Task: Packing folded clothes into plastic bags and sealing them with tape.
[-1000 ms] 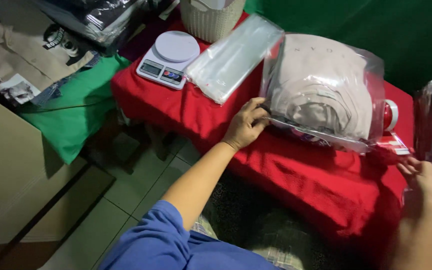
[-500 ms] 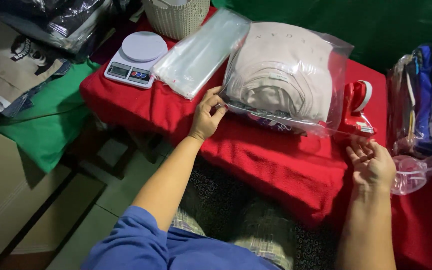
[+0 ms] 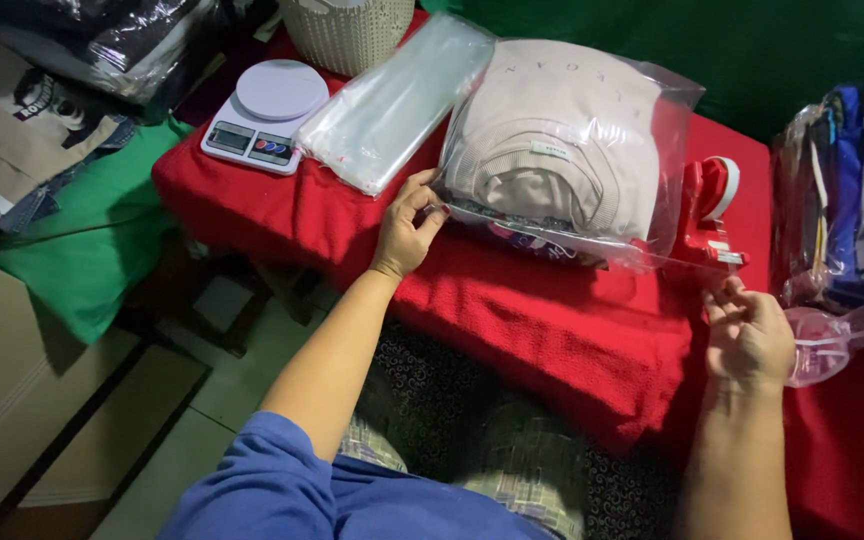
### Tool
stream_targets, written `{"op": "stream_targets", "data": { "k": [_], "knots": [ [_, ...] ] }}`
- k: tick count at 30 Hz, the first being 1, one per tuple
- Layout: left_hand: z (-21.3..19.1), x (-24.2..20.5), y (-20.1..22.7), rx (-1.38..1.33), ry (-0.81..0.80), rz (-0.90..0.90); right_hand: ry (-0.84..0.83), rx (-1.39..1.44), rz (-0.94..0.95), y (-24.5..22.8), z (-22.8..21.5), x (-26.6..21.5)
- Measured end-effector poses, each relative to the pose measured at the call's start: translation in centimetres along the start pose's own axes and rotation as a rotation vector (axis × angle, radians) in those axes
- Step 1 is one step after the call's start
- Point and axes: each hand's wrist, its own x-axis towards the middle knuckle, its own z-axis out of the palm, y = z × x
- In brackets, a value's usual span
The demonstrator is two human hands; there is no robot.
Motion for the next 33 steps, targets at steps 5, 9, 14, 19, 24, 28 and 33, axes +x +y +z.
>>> {"op": "stream_targets", "data": {
  "k": [5, 9, 14, 19, 24, 28, 33],
  "knots": [
    [-0.1, 0.1, 0.5, 0.027, -0.010, 0.010, 0.000, 0.056, -0.078, 1.5, -0.2, -0.2],
    [-0.1, 0.1, 0.7, 0.007, -0.005, 0.016, 0.083, -0.164, -0.006, 2.7, -2.1, 2.0],
    [0.0, 0.2, 0.2, 0.004, -0.009, 0.003, 0.127, -0.171, 0.034, 4.2, -4.4, 5.1],
    [0.1, 0.1, -0.2, 0.015, 0.019, 0.004, 0.044, -0.206, 0.013, 4.3, -5.1, 5.0],
    [0.1, 0.1, -0.8, 0.000, 0.040, 0.031, 0.073, -1.111, -0.390, 1.2, -0.6, -3.1],
    [0.0, 0.1, -0.3, -0.053, 0.025, 0.009, -0.268, -1.529, -0.479, -3.3, 9.7, -11.7],
    [0.2, 0.1, -0.8, -0.070, 0.026, -0.012, -0.927, -1.505, -0.396, -5.1, 22.8, -15.3]
  ]
}}
